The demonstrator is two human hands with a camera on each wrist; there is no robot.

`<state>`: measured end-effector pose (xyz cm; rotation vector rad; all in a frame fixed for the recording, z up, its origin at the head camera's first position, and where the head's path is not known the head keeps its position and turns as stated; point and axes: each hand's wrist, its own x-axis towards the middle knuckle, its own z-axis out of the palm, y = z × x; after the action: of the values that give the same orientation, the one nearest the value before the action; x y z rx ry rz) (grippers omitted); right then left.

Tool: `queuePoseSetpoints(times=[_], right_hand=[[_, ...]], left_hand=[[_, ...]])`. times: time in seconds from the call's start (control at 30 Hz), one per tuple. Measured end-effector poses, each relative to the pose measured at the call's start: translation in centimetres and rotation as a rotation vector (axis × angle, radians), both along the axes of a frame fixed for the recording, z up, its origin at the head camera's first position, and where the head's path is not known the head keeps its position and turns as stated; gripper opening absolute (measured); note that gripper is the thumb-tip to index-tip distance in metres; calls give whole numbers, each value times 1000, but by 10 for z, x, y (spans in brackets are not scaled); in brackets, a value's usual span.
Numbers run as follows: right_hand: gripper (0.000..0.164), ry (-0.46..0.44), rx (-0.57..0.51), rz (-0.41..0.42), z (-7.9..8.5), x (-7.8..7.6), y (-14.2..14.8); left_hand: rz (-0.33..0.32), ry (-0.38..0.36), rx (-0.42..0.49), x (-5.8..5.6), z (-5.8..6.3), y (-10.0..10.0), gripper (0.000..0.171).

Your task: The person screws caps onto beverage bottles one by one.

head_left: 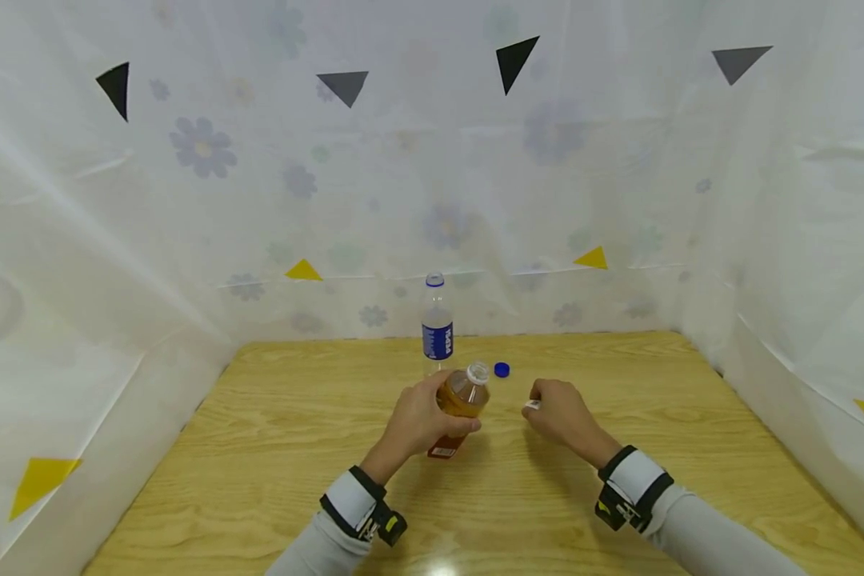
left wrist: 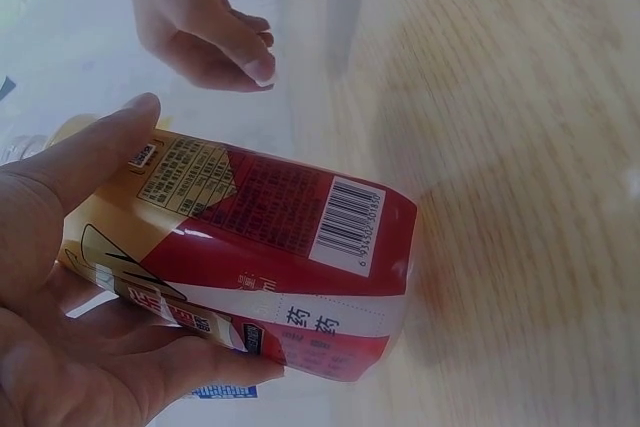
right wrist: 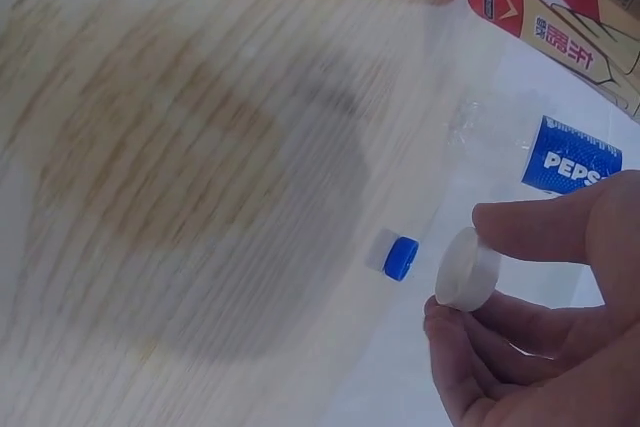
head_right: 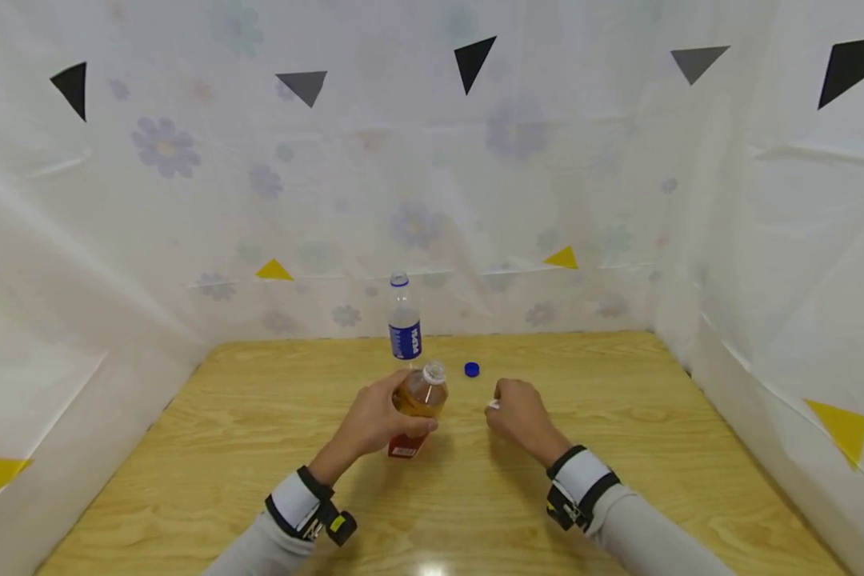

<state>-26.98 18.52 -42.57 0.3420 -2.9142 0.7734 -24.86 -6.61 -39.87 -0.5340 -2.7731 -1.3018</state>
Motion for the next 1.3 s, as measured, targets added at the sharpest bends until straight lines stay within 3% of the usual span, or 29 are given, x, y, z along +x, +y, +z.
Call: queuePoseSetpoints(times=[0.2,0.37,0.9,1.07,1.3], right_hand=[[11,10,-24,20,0,5,-1],[12,68,-54,35,3,8,0],[19,360,-179,129,65,25,-33],[19,384,-243,164,79,30,-42],[18,383,-263,200,83,32,-51]], left_hand=[[6,0,6,0,-1,-1,69],[4,-3,3,0,-2,0,69],[6,8,3,1,-2,1,69],[3,9,1,0,-2,1,68],[3,15,2,0,-2,1,66]])
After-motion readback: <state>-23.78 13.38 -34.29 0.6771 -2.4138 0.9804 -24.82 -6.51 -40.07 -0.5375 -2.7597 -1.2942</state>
